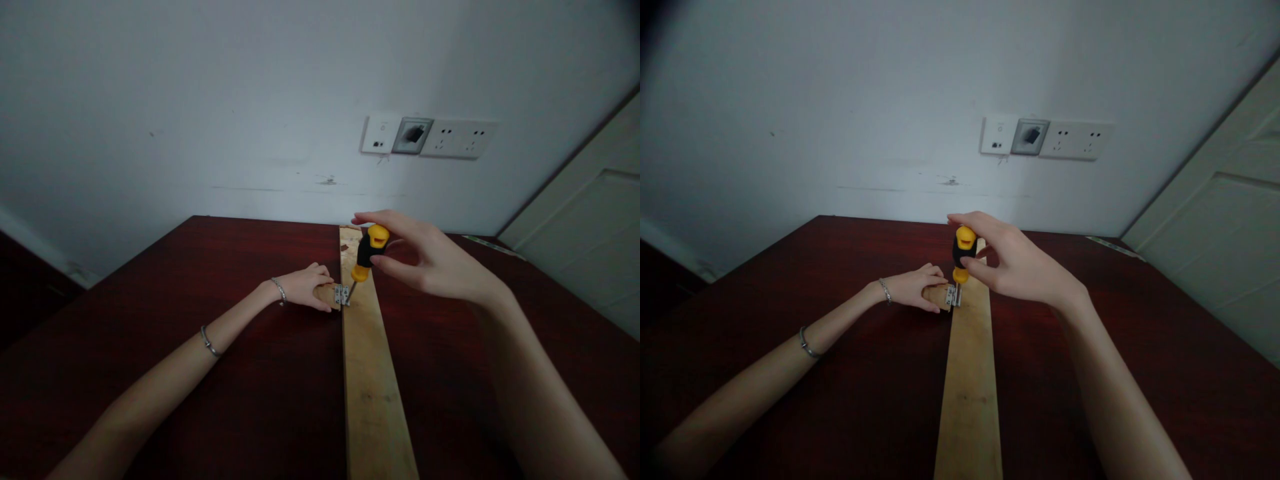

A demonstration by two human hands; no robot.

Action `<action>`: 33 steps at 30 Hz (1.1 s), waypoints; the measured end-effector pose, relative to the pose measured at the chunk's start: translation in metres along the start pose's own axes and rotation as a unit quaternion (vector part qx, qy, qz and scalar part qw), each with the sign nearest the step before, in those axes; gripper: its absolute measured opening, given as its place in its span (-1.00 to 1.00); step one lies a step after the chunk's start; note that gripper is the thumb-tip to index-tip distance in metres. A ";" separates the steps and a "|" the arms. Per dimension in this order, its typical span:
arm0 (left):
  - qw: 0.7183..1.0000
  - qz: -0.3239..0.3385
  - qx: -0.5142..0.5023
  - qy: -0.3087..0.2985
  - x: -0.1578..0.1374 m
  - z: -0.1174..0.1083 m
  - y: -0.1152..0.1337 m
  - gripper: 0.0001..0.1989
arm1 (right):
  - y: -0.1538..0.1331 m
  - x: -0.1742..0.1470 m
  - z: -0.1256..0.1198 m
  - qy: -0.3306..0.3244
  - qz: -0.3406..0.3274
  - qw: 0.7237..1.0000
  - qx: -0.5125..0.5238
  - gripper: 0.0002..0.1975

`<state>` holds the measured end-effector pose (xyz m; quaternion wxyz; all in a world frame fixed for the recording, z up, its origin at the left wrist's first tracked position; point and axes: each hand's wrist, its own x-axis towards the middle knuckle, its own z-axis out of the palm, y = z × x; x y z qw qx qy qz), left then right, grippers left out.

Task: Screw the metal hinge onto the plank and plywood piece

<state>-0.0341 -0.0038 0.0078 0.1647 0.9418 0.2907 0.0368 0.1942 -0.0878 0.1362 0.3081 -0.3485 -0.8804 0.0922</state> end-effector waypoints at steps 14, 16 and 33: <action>1.000 0.000 0.004 0.001 -0.001 -0.001 0.001 -0.35 | 0.003 0.001 -0.005 0.001 -0.009 0.999 0.036 -0.67; 1.000 0.001 0.005 -0.001 0.000 -0.001 0.001 -0.33 | 0.003 -0.002 -0.007 -0.011 -0.002 0.998 0.061 -0.59; 1.000 -0.007 0.008 -0.010 0.000 -0.002 0.001 -0.34 | 0.005 -0.003 -0.007 -0.013 0.048 0.993 0.107 -0.54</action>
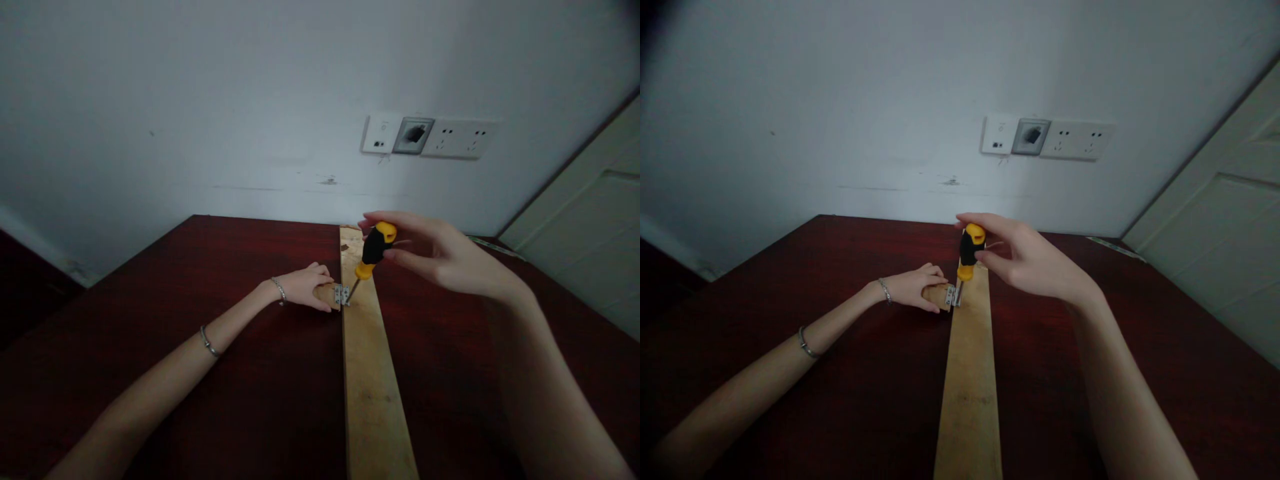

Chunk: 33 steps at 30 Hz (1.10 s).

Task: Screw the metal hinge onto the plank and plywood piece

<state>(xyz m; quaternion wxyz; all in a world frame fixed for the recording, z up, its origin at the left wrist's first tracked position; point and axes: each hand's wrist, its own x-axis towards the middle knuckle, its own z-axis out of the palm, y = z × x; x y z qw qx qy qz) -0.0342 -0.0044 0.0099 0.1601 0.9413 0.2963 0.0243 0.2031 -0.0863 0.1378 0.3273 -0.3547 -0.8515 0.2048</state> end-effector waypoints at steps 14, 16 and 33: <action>1.000 0.009 0.006 0.008 0.001 0.001 0.000 -0.35 | -0.001 0.005 0.016 -0.007 -0.012 1.000 0.005 -0.51; 1.000 0.011 0.003 0.011 0.000 0.001 0.000 -0.36 | 0.000 0.004 0.015 -0.024 -0.003 0.999 0.049 -0.48; 1.000 0.012 -0.006 0.010 0.001 0.001 0.000 -0.37 | 0.003 0.006 0.015 -0.006 -0.021 0.999 0.027 -0.50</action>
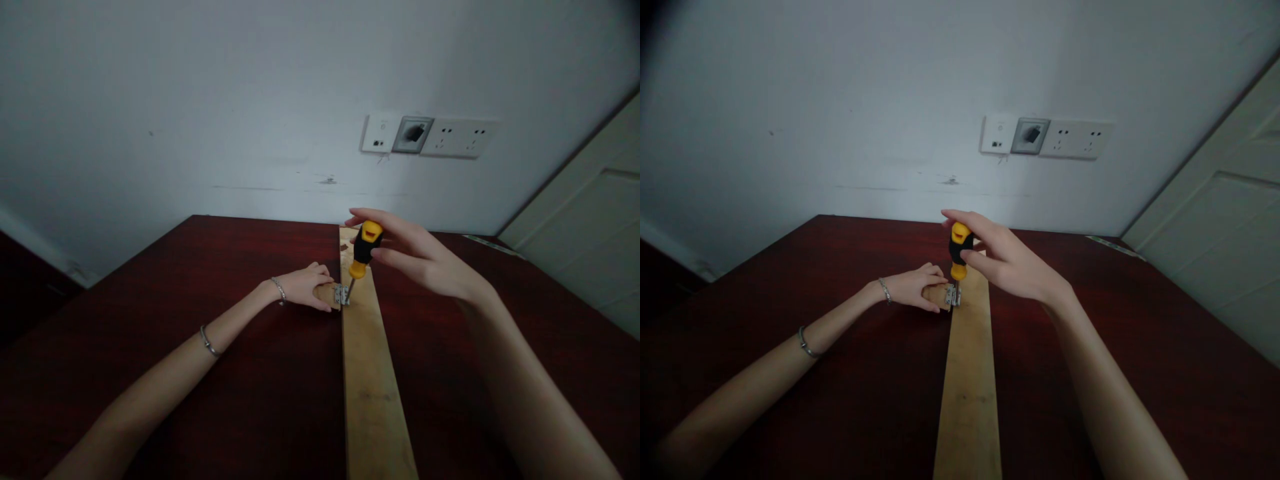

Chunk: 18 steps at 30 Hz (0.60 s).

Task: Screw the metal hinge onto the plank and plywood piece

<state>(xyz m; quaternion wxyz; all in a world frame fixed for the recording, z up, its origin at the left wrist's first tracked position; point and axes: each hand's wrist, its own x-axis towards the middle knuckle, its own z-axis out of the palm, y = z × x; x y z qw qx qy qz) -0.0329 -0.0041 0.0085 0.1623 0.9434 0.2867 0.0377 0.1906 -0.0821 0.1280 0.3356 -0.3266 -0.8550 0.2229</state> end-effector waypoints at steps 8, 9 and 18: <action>1.000 -0.004 0.004 0.000 0.000 0.001 -0.001 -0.36 | 0.007 0.004 0.002 0.085 -0.028 0.995 -0.044 -0.58; 1.000 -0.004 0.006 0.000 0.001 0.001 -0.002 -0.36 | 0.008 0.004 0.002 0.092 -0.032 0.994 -0.047 -0.60; 1.000 0.001 0.001 0.004 0.000 0.000 -0.001 -0.37 | 0.009 0.005 0.003 0.112 -0.021 0.992 -0.045 -0.63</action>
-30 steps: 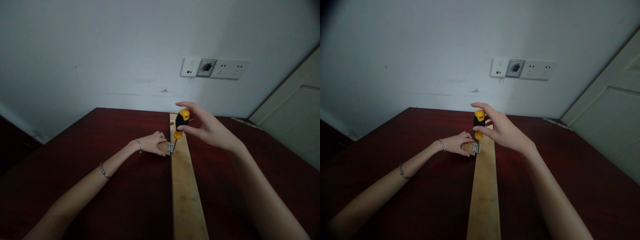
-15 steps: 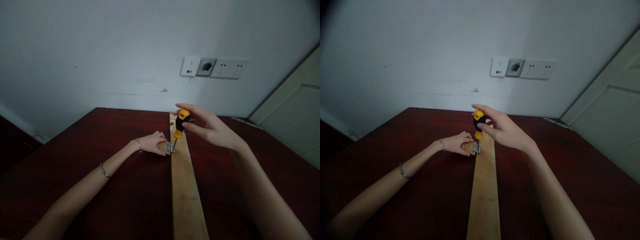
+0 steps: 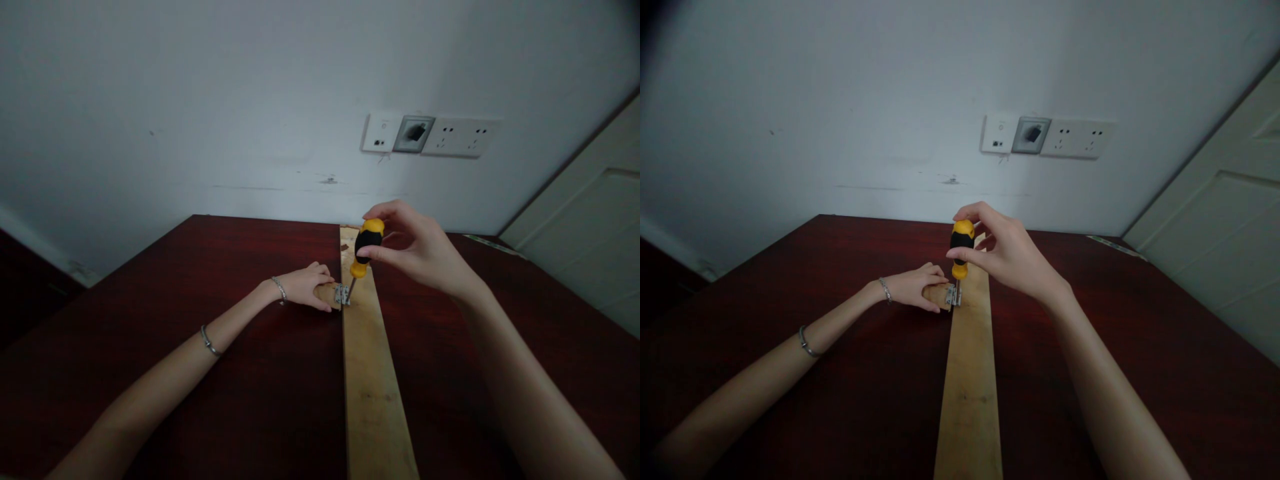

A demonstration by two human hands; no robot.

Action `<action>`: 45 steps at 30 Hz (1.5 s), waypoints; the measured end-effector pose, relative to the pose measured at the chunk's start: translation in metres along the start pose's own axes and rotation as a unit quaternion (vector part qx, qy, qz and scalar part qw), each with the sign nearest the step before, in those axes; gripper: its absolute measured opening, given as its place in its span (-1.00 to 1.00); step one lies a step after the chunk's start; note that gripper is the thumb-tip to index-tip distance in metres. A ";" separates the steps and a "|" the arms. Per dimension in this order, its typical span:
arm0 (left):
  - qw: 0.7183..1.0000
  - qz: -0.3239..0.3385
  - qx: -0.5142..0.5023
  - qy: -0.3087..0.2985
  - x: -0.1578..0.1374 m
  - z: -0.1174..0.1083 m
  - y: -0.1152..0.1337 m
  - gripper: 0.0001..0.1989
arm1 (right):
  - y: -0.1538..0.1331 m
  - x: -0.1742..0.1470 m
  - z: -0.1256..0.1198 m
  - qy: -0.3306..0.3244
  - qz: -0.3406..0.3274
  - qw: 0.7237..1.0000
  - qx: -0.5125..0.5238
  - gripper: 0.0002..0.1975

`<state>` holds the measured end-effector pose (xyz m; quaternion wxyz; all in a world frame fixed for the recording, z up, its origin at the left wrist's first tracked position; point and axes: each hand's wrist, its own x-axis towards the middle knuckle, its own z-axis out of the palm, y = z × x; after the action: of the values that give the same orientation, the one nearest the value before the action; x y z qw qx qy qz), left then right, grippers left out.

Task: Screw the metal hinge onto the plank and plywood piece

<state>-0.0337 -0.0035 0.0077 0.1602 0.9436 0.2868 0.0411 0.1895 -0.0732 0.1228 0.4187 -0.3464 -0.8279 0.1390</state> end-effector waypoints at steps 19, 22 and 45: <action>1.000 0.003 -0.001 -0.011 0.000 -0.001 0.001 -0.38 | -0.005 -0.001 -0.004 -0.011 0.000 0.999 -0.031 -0.69; 1.000 -0.001 -0.009 -0.006 0.000 -0.001 0.001 -0.37 | -0.007 0.000 -0.006 -0.020 -0.020 0.998 -0.062 -0.72; 1.000 -0.004 -0.004 -0.007 0.000 0.000 -0.001 -0.36 | -0.005 0.000 0.002 -0.004 -0.011 0.997 -0.071 -0.72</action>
<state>-0.0338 -0.0028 0.0074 0.1659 0.9421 0.2892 0.0351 0.1855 -0.0771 0.1240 0.3917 -0.3654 -0.8410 0.0765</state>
